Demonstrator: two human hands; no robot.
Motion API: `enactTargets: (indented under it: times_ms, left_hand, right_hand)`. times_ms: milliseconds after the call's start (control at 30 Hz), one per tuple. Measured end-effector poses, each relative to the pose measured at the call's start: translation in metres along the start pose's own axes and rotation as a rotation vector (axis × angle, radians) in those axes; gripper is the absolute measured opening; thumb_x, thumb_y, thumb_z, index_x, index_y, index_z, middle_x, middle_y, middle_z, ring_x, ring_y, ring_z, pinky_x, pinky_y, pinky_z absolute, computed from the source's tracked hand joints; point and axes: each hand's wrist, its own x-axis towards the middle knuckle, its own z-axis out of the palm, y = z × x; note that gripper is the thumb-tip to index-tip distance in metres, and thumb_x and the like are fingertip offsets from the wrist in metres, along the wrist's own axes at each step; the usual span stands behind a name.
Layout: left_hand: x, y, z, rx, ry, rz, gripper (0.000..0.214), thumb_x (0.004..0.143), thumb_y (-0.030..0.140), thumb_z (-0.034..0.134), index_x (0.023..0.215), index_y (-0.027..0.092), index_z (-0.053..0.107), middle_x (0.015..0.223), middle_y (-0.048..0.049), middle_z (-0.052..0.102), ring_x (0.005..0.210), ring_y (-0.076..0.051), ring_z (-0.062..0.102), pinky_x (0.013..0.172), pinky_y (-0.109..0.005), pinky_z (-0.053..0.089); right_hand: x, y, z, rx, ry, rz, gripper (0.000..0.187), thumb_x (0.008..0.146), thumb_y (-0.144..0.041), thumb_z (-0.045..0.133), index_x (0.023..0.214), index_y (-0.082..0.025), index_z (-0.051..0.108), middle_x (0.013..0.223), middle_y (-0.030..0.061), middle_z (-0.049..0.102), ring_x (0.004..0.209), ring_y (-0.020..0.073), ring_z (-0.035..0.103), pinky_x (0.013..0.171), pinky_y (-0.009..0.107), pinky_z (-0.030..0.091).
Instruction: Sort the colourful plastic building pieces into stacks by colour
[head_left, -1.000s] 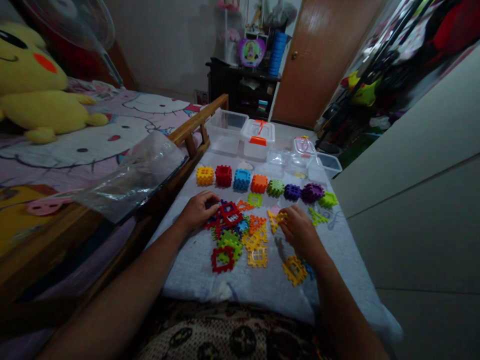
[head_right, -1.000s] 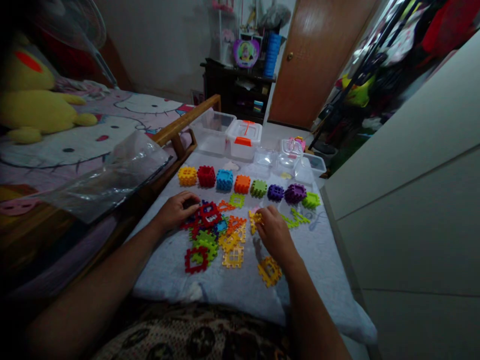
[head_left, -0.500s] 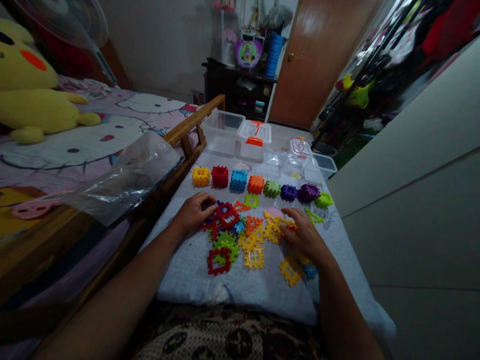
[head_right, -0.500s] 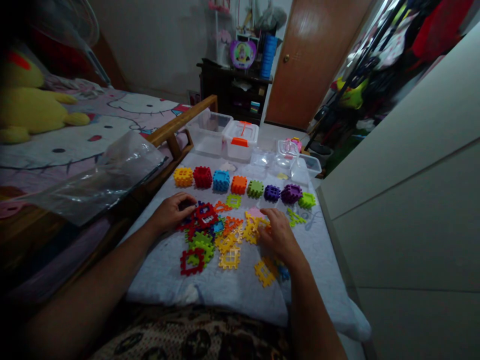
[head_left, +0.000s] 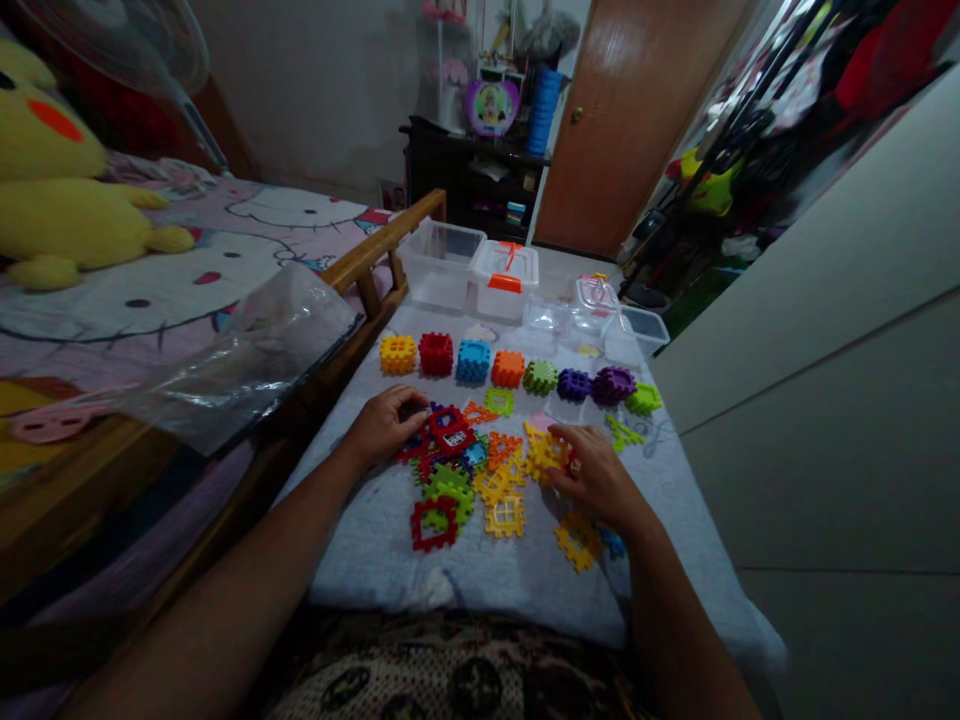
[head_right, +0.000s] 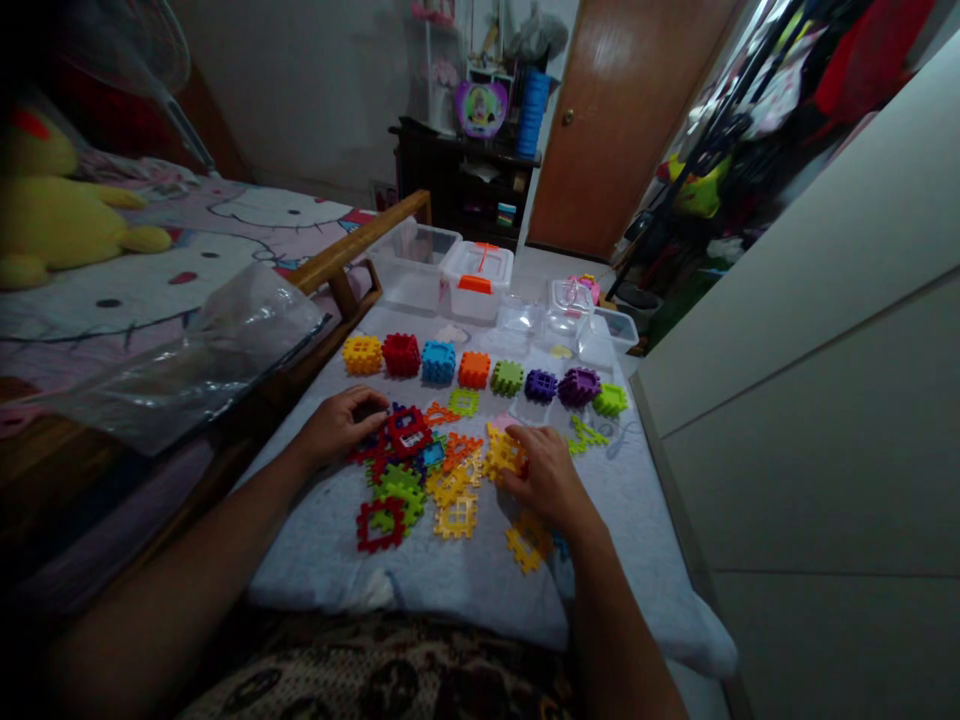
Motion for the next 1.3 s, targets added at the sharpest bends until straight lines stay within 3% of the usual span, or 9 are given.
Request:
enactTargets:
  times_ms: [233, 467, 700, 900, 1033, 1300]
  left_hand:
    - [-0.001, 0.0, 0.0, -0.01, 0.002, 0.008, 0.024, 0.079, 0.039, 0.058, 0.086, 0.018, 0.065, 0.09, -0.0053, 0.065, 0.084, -0.023, 0.063, 0.078, -0.035, 0.049]
    - [-0.001, 0.0, 0.0, 0.014, -0.002, -0.001, 0.023, 0.079, 0.039, 0.058, 0.088, 0.019, 0.065, 0.091, -0.005, 0.066, 0.086, -0.022, 0.062, 0.081, -0.035, 0.05]
    - [-0.001, 0.0, 0.0, 0.02, 0.0, 0.008, 0.021, 0.079, 0.038, 0.058, 0.086, 0.02, 0.064, 0.09, -0.0043, 0.066, 0.085, -0.022, 0.063, 0.08, -0.034, 0.05]
    - [-0.003, 0.004, 0.0, 0.024, 0.046, 0.021, 0.021, 0.082, 0.037, 0.058, 0.091, 0.019, 0.064, 0.094, -0.0059, 0.066, 0.089, -0.023, 0.063, 0.083, -0.036, 0.05]
    - [-0.005, 0.02, -0.002, 0.077, 0.094, 0.138, 0.021, 0.084, 0.035, 0.06, 0.097, 0.019, 0.064, 0.104, -0.0077, 0.066, 0.102, -0.025, 0.06, 0.095, -0.04, 0.046]
    - [0.003, 0.076, 0.009, 0.18, -0.253, 0.396, 0.043, 0.079, 0.03, 0.07, 0.12, 0.023, 0.06, 0.124, -0.0092, 0.063, 0.119, -0.028, 0.053, 0.104, -0.045, 0.04]
  right_hand:
    - [-0.002, -0.01, 0.008, -0.076, -0.063, 0.021, 0.046, 0.079, -0.027, 0.068, 0.122, -0.02, 0.056, 0.121, 0.0124, 0.063, 0.106, 0.03, 0.056, 0.093, 0.047, 0.043]
    - [-0.004, -0.011, 0.012, -0.093, -0.059, 0.032, 0.044, 0.078, -0.028, 0.066, 0.12, -0.022, 0.056, 0.111, 0.0111, 0.061, 0.1, 0.0302, 0.055, 0.089, 0.048, 0.043]
    - [0.005, -0.02, 0.007, -0.027, -0.002, -0.019, 0.051, 0.078, -0.027, 0.066, 0.127, -0.026, 0.05, 0.118, 0.0123, 0.059, 0.106, 0.033, 0.055, 0.092, 0.051, 0.042]
    - [0.023, -0.035, 0.011, 0.106, -0.059, -0.105, 0.061, 0.079, -0.027, 0.062, 0.137, -0.021, 0.041, 0.116, 0.0134, 0.057, 0.109, 0.031, 0.055, 0.093, 0.047, 0.044]
    - [0.028, -0.033, 0.025, 0.101, -0.038, -0.112, 0.067, 0.076, -0.026, 0.062, 0.139, -0.016, 0.039, 0.111, 0.0137, 0.059, 0.108, 0.0313, 0.055, 0.095, 0.048, 0.043]
    - [0.023, -0.018, 0.027, 0.099, -0.043, -0.079, 0.073, 0.075, -0.03, 0.067, 0.142, -0.021, 0.039, 0.118, 0.0123, 0.06, 0.11, 0.0312, 0.052, 0.098, 0.052, 0.039]
